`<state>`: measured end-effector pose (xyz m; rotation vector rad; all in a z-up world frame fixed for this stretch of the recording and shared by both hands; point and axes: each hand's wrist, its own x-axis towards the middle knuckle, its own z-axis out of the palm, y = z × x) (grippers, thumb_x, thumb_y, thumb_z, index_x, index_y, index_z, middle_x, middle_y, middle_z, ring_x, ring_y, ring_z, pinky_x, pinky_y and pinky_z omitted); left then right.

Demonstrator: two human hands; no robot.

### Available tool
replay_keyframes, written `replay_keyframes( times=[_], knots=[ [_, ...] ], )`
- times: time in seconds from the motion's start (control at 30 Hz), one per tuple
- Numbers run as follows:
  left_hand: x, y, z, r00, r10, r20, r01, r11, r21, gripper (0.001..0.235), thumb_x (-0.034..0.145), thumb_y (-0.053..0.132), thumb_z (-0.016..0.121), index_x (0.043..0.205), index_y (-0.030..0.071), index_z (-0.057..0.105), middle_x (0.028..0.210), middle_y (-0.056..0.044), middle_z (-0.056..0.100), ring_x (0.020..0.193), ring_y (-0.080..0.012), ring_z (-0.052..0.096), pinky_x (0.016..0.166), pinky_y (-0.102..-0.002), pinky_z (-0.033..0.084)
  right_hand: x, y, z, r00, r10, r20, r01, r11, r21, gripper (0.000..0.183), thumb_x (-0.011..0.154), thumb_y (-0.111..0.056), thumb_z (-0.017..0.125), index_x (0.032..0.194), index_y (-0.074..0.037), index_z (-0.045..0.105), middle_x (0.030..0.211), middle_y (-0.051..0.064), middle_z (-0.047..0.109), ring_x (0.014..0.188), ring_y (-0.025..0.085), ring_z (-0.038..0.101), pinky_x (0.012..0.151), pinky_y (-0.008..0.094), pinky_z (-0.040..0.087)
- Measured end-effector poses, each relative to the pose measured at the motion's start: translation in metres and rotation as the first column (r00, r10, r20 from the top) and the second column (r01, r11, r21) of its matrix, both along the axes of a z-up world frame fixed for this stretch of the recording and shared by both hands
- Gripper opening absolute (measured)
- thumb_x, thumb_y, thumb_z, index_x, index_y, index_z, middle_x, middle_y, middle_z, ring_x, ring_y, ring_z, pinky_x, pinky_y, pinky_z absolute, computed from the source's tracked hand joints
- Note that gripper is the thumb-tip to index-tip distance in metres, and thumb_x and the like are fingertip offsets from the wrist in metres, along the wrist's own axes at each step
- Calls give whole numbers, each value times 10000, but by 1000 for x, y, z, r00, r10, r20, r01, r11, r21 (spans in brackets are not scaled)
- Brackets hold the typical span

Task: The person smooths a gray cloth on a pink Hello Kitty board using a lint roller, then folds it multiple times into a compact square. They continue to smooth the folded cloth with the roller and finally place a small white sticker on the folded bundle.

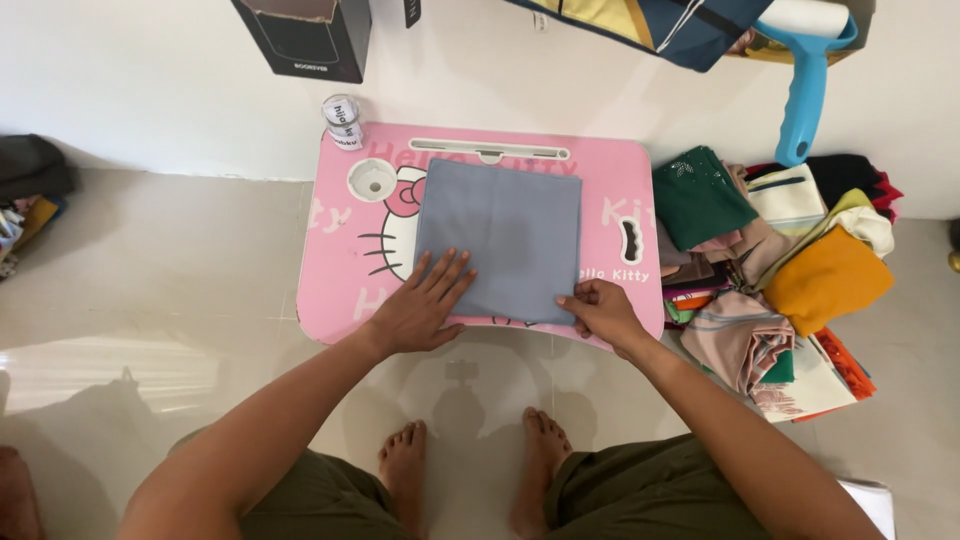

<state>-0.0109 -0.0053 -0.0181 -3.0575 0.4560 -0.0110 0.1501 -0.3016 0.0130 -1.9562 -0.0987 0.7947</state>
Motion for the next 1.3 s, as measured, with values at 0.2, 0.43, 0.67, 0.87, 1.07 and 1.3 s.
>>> replay_keyframes(
  times=[0.2,0.43,0.67,0.87,1.07,1.3],
  knots=[
    [-9,-3,-20,999,7,33,-7,1000,10,967,938,548,570,1640,52,127,1699,-199,158,1573,-366,138,1273,-533,149,2,-21,-40,989,15,148,-35,990,135,203,899,-72,755,981,68,633,711,149,619,537,237,675,489,320,579],
    [-10,-2,-11,999,22,-25,-20,998,53,1093,854,596,671,1631,31,149,1696,-206,162,1571,-371,143,1292,-505,112,-6,-37,-73,950,168,263,-195,977,82,178,900,-43,717,1001,-18,573,662,130,680,476,194,624,504,301,520],
    [-11,-31,0,994,16,104,-21,999,45,1151,793,743,629,1591,3,258,1682,-226,208,1564,-402,152,1277,-591,75,-21,-15,-14,937,95,337,-89,995,-34,480,867,-192,779,1246,1,555,721,101,691,594,190,641,608,316,527],
    [-5,-64,-16,980,-83,179,93,995,-47,1093,825,691,626,1629,77,213,1706,-162,174,1563,-387,159,1259,-619,134,66,15,-47,883,-10,469,66,992,-104,543,839,-438,810,1246,-130,623,910,13,744,797,139,661,709,306,521],
    [-2,-63,-20,986,-100,134,111,990,-82,1141,796,634,689,1640,86,151,1712,-173,131,1571,-394,117,1248,-636,119,112,56,-30,841,-227,491,299,951,-74,496,786,-357,823,1207,-163,647,948,7,724,877,208,735,703,367,591],
    [-4,-61,-16,979,-92,181,98,995,-27,1151,772,626,707,1649,125,155,1721,-153,115,1580,-364,110,1228,-688,109,157,85,-71,686,-308,659,326,940,100,295,765,-97,807,1042,-97,706,828,59,694,833,274,726,734,401,563]
  ],
)
